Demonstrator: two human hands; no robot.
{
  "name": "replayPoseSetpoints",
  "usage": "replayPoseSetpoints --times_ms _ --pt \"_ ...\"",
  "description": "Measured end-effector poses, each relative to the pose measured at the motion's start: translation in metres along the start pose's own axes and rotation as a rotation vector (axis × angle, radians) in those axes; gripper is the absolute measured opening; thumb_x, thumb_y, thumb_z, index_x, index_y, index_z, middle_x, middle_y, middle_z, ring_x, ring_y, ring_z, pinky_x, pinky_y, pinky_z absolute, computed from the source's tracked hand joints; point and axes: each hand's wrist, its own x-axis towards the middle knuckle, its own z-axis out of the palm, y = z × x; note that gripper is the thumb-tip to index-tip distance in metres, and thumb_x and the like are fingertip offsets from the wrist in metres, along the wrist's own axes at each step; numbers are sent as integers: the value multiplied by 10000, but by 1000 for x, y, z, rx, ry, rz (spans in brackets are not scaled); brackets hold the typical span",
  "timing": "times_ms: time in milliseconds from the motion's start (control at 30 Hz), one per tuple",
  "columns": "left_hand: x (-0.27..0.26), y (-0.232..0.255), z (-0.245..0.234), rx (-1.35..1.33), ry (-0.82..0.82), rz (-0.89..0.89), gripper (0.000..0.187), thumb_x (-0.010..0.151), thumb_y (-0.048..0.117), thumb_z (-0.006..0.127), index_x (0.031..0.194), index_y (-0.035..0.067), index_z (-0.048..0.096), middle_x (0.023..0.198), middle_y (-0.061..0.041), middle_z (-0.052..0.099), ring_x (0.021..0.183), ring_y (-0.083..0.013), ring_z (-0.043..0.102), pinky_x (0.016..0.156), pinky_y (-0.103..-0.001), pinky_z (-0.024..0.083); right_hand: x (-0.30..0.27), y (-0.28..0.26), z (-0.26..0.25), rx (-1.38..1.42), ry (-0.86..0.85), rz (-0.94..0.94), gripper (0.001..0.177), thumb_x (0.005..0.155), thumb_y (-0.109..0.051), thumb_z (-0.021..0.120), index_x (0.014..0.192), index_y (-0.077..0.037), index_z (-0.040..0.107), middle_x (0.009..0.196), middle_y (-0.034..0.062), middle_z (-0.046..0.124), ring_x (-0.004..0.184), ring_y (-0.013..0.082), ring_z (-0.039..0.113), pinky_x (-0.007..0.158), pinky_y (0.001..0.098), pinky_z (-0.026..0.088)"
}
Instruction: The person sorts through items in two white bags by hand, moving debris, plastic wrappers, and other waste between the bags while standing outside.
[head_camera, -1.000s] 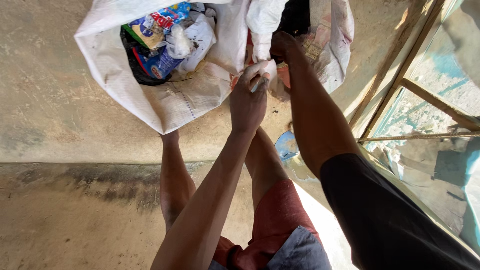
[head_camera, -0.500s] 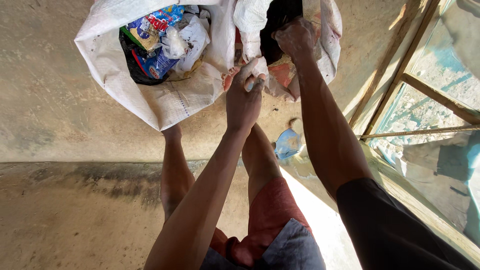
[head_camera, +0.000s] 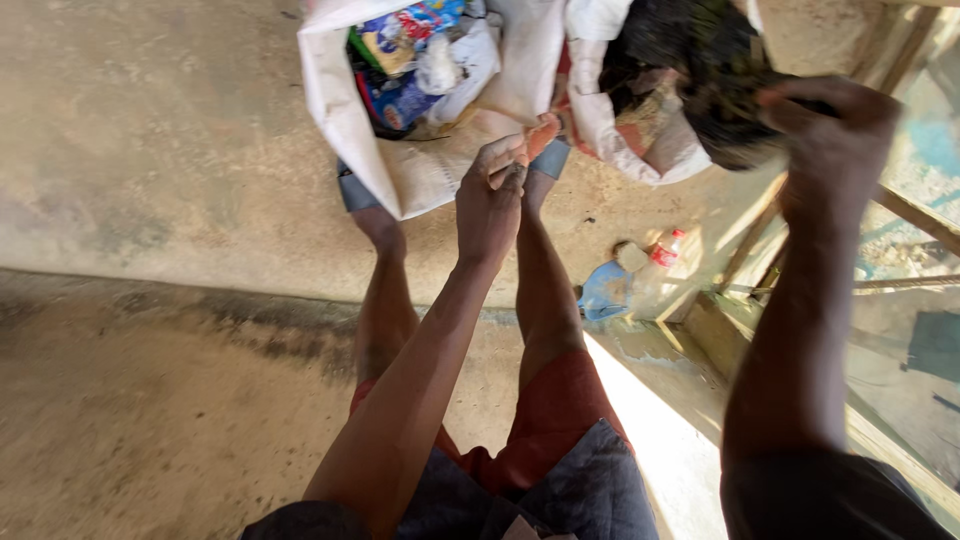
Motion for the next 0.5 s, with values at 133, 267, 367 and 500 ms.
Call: replayPoseSetpoints --times_ms 133,267,367,500 --pt "-5 21 -55 50 262 360 289 1179 40 719 1467 56 736 1454 -136 819 1303 -238 825 1092 -359 700 -41 -30 -40 -650 -49 -501 215 1156 91 758 1083 -63 889 1225 146 890 1089 194 862 843 219 655" --pt "-4 56 -119 316 493 405 455 1097 13 775 1531 44 642 1492 -164 729 1351 -308 758 1089 -453 663 -70 -59 -16 -373 -102 -442 226 1092 158 739 1042 -26 860 1165 183 868 1077 245 853 953 295 691" --pt "18 58 -151 509 583 454 706 1037 72 900 1624 -22 518 1554 -240 641 1457 -428 662 1223 -559 538 -75 -79 36 148 -137 19 279 971 151 695 1074 -38 872 1131 151 877 942 182 829 880 302 670" --pt "56 26 -161 314 444 449 962 1035 103 918 1745 -92 298 1687 -357 477 1512 -500 600 1270 -549 520 -50 -90 118 279 -219 101 290 928 84 766 1129 -56 921 1111 120 891 917 146 819 871 286 665"
